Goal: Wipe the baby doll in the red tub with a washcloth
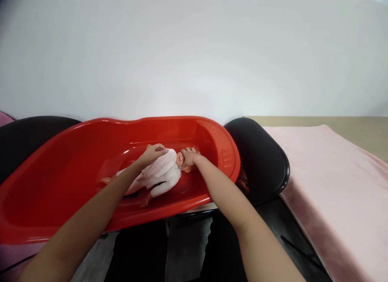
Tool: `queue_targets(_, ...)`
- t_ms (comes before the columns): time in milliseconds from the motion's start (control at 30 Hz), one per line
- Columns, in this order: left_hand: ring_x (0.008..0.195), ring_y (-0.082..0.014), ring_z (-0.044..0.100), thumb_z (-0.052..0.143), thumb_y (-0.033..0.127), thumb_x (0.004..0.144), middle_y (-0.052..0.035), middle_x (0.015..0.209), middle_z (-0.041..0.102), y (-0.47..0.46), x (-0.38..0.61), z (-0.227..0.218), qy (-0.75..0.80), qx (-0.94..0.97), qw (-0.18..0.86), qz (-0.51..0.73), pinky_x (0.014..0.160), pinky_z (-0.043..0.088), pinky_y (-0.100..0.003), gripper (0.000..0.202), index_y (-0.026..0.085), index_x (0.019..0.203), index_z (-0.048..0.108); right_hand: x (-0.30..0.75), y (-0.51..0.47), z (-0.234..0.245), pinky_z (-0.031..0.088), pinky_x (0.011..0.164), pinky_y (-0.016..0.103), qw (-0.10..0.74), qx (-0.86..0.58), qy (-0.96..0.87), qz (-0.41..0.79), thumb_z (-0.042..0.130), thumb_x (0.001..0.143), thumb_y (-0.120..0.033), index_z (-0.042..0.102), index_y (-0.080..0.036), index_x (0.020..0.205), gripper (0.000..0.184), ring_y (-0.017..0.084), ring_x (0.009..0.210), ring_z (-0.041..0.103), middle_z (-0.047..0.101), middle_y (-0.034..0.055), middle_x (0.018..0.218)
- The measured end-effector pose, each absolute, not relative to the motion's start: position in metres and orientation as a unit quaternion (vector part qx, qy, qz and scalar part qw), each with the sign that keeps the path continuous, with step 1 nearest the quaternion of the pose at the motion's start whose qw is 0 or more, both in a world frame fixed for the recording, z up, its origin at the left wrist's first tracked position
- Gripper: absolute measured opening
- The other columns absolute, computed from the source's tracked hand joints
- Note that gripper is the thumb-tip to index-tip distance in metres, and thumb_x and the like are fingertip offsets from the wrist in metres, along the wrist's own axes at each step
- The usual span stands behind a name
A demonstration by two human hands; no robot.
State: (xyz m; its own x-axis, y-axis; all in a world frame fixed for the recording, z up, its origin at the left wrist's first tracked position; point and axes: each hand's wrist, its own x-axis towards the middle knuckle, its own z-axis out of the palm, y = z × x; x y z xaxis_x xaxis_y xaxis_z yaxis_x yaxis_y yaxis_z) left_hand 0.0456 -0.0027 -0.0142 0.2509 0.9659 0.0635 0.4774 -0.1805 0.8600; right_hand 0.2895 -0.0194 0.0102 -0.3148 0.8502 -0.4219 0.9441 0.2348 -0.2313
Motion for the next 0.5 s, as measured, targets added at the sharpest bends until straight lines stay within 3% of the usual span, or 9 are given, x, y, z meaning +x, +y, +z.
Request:
queue_targets(67, 0.079, -0.021, 0.066, 0.066, 0.06, 0.088, -0.0026, 0.079, 0.069, -0.007, 0.051, -0.012, 0.474, 0.685, 0.439, 0.336, 0.076, 0.053, -0.033, 0.039, 0.022, 0.086, 0.065, 0.29, -0.019, 0.009, 0.036, 0.126, 0.061, 0.102, 0.573, 0.781, -0.226, 0.089, 0.075, -0.058, 0.048, -0.03, 0.157, 0.096, 0.042, 0.161, 0.027, 0.038, 0.0112, 0.17)
queue_targets(133, 0.076, -0.0214, 0.067, 0.062, 0.057, 0.091, -0.0029, 0.076, 0.069, -0.009, 0.053, -0.011, 0.479, 0.701, 0.428, 0.31, 0.076, 0.053, -0.033, 0.036, 0.022, 0.087, 0.065, 0.291, -0.018, 0.007, 0.036, 0.126, 0.062, 0.098, 0.572, 0.783, -0.224, 0.089, 0.075, -0.058, 0.049, -0.03, 0.156, 0.094, 0.042, 0.159, 0.03, 0.039, 0.0111, 0.169)
queue_targets(300, 0.099, -0.0329, 0.074, 0.066, 0.041, 0.091, -0.0109, 0.099, 0.078, -0.006, 0.043, -0.006, 0.589, 0.775, 0.207, 0.099, 0.088, 0.053, -0.04, 0.02, 0.022, 0.092, 0.072, 0.29, -0.018, 0.007, 0.035, 0.127, 0.062, 0.097, 0.575, 0.781, -0.221, 0.09, 0.071, -0.054, 0.051, -0.031, 0.153, 0.093, 0.042, 0.158, 0.032, 0.042, 0.0103, 0.167)
queue_targets(500, 0.113, -0.0439, 0.075, 0.072, 0.044, 0.091, -0.0224, 0.114, 0.079, -0.002, 0.013, 0.001, 0.687, 0.716, 0.119, 0.032, 0.093, 0.055, -0.047, 0.036, 0.019, 0.116, 0.073, 0.289, -0.019, 0.01, 0.038, 0.124, 0.064, 0.101, 0.574, 0.779, -0.229, 0.091, 0.07, -0.053, 0.048, -0.03, 0.156, 0.099, 0.042, 0.158, 0.03, 0.04, 0.0121, 0.169)
